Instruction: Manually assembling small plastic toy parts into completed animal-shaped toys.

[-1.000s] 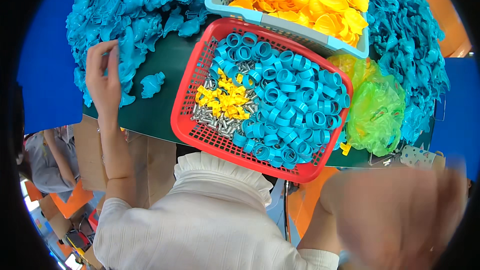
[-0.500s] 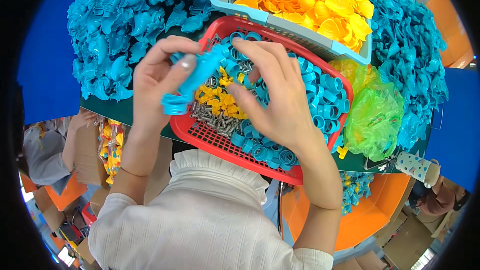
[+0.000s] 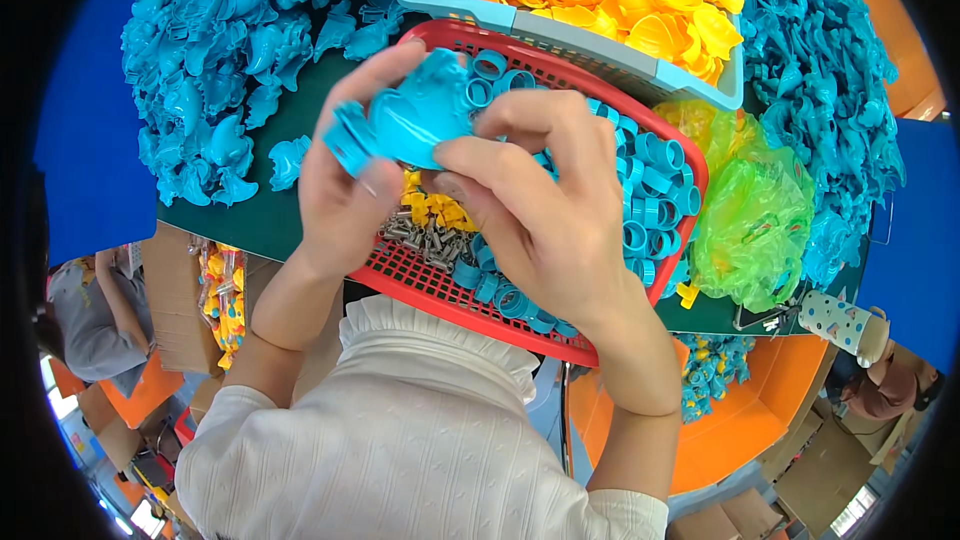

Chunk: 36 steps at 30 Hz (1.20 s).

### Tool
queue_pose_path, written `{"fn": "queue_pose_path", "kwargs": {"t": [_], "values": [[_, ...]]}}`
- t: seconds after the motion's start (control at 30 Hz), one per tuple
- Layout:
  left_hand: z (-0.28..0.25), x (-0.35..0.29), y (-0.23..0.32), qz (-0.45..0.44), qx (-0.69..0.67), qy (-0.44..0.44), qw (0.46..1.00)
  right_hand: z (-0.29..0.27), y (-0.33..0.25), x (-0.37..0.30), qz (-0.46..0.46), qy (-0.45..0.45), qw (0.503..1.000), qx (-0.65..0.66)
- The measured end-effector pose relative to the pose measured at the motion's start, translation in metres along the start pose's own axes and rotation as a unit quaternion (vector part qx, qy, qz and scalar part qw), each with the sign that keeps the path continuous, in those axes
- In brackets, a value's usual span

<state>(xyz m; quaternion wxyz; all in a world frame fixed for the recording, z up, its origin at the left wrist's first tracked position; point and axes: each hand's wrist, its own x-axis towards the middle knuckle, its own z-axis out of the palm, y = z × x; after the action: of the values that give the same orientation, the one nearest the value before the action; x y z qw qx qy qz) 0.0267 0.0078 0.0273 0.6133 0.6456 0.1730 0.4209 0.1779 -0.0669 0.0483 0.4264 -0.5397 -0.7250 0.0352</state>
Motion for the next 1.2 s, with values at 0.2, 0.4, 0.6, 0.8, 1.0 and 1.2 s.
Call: {"fn": "queue_pose_path", "kwargs": {"t": [0.2, 0.4, 0.6, 0.8, 1.0, 1.2], "values": [[-0.003, 0.003, -0.004, -0.118, -0.092, 0.123, 0.981, -0.007, -0.002, -0.01, 0.109, -0.193, 0.974, -0.039], [-0.004, -0.001, -0.01, -0.125, -0.165, 0.147, 0.967, 0.023, 0.003, -0.027, 0.064, -0.266, 0.955, -0.114], [-0.004, -0.016, -0.006, -0.156, -0.135, 0.139, 0.968, 0.018, 0.001, -0.021, 0.071, -0.239, 0.967, -0.056], [-0.011, -0.024, -0.01, -0.204, -0.164, 0.118, 0.958, 0.037, -0.01, -0.035, -0.034, -0.33, 0.943, -0.011], [-0.011, -0.024, -0.01, -0.225, -0.122, 0.114, 0.96, 0.013, -0.009, -0.017, 0.043, -0.262, 0.962, 0.059], [-0.012, -0.026, -0.017, -0.152, -0.006, 0.06, 0.987, 0.002, -0.008, -0.015, 0.16, -0.054, 0.961, 0.22]]}}
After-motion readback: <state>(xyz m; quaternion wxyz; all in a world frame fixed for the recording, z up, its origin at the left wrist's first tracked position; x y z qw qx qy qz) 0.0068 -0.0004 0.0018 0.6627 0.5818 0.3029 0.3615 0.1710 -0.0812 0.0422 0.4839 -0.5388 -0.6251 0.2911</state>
